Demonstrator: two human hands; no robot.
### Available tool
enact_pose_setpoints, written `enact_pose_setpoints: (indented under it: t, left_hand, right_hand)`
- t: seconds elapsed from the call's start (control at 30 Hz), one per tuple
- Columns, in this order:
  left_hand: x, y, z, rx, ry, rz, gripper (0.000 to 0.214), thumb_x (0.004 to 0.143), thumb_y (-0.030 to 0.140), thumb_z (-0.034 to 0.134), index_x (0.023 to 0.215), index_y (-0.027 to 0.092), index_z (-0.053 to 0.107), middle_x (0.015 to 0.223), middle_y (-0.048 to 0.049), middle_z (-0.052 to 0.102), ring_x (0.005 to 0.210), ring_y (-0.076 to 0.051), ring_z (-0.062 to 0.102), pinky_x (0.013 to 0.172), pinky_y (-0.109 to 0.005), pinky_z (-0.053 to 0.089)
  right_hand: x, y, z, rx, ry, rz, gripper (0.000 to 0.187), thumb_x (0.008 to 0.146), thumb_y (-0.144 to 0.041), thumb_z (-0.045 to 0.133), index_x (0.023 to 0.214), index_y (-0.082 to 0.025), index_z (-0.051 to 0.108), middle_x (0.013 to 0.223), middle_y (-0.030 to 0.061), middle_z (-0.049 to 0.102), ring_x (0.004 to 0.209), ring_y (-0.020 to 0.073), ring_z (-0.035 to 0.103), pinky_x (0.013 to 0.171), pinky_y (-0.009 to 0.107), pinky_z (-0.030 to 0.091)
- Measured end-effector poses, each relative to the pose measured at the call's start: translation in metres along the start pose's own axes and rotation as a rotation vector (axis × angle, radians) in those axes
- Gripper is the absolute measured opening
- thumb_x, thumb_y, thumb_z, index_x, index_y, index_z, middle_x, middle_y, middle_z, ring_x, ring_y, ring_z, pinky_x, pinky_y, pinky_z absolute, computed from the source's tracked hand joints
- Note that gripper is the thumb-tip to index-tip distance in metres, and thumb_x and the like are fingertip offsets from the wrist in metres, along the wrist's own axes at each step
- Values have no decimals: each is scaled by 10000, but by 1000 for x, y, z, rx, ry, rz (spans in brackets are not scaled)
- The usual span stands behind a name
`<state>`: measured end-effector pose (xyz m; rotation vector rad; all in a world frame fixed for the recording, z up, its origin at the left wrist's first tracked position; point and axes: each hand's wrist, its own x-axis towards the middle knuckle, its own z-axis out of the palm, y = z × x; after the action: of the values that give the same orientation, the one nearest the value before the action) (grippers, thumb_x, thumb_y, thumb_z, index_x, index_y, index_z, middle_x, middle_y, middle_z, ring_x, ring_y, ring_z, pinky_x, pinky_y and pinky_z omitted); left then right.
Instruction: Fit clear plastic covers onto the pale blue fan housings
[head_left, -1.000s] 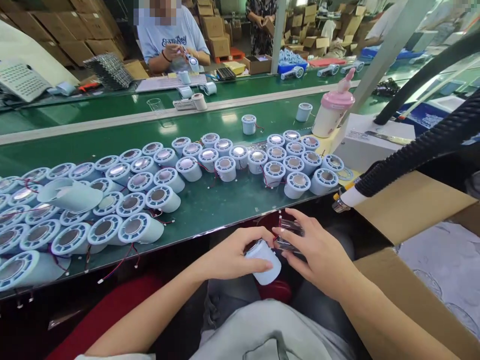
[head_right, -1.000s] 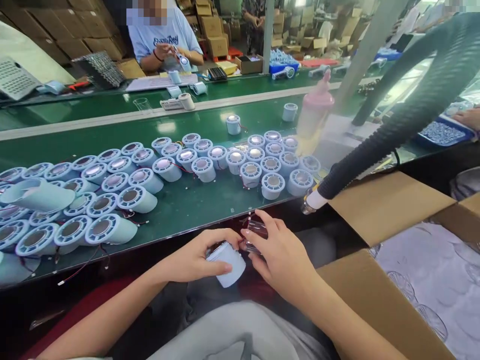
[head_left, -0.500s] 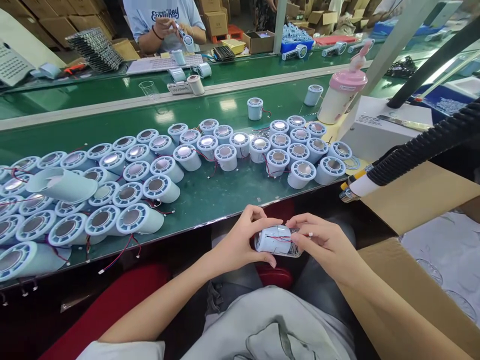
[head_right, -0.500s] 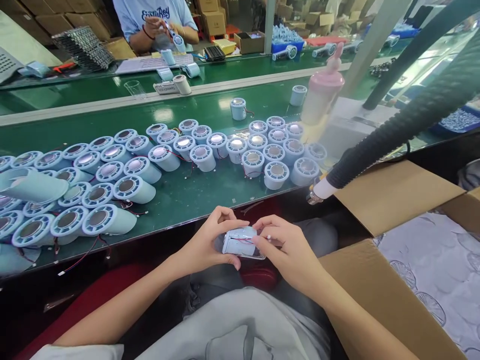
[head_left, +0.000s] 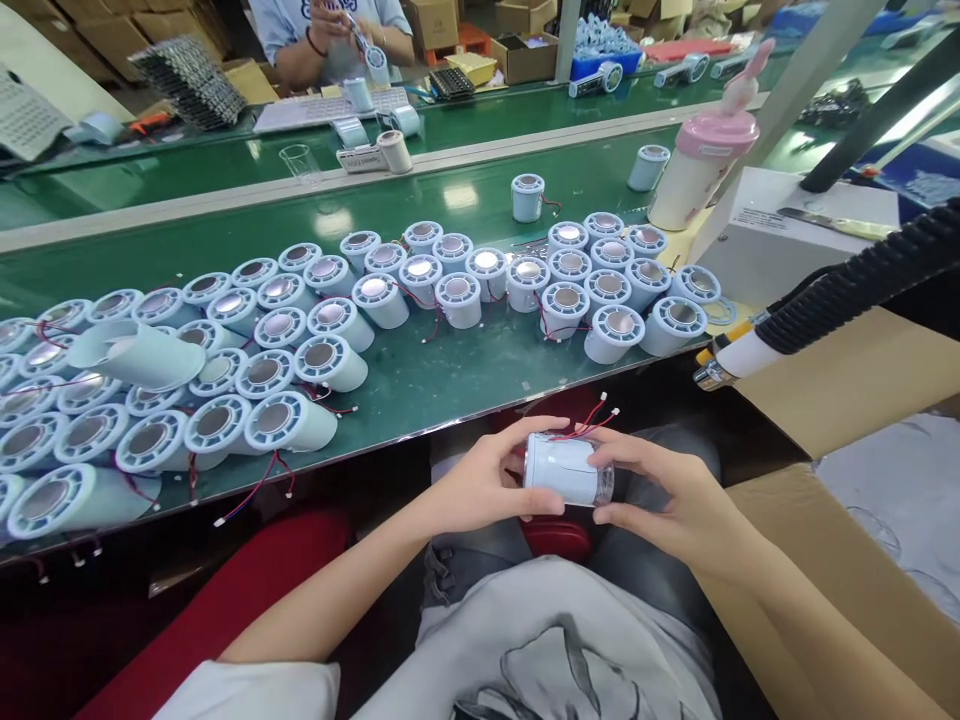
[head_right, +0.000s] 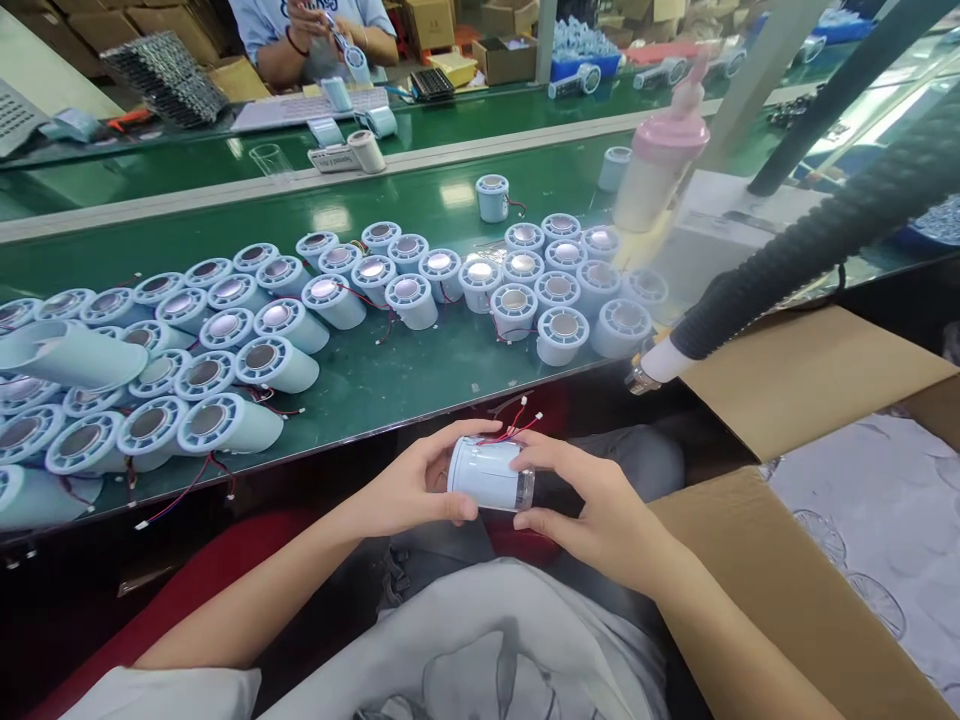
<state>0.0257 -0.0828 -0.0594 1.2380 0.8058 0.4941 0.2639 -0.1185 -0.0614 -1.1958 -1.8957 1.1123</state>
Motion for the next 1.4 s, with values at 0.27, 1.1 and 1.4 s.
enact_pose_setpoints:
  t: [0.27, 1.1, 1.4]
  left_hand:
    - [-8, 10, 1, 154, 2, 156, 756, 669, 282, 844, 1354, 284, 524, 1357, -89, 555, 1162, -255, 585, 956, -350, 504]
    - [-12, 16, -2, 329, -20, 322, 778, 650, 218, 855, 1351, 292, 526, 1378, -79, 557, 1275, -267, 522, 1054, -382, 459]
    - [26, 8, -3, 103, -28, 185, 697, 676, 218, 833, 1310, 247, 547, 1377, -103, 530, 1212, -259, 563, 989, -361, 506]
  right_hand:
    - [-2, -11, -10, 243, -87, 130, 388, 827, -280, 747, 1161, -353, 565, 1338, -12, 594, 1114, 188, 643, 923, 280, 539]
    - [6, -10, 3, 863, -71, 432, 341, 813, -444, 746, 1062, -243, 629, 921, 4, 708, 761, 117, 654, 646, 189, 535]
    - [3, 24, 18, 938, 248, 404, 360, 778, -438, 743, 1035, -215, 625, 917, 25, 687, 761, 162, 651, 648, 266, 555]
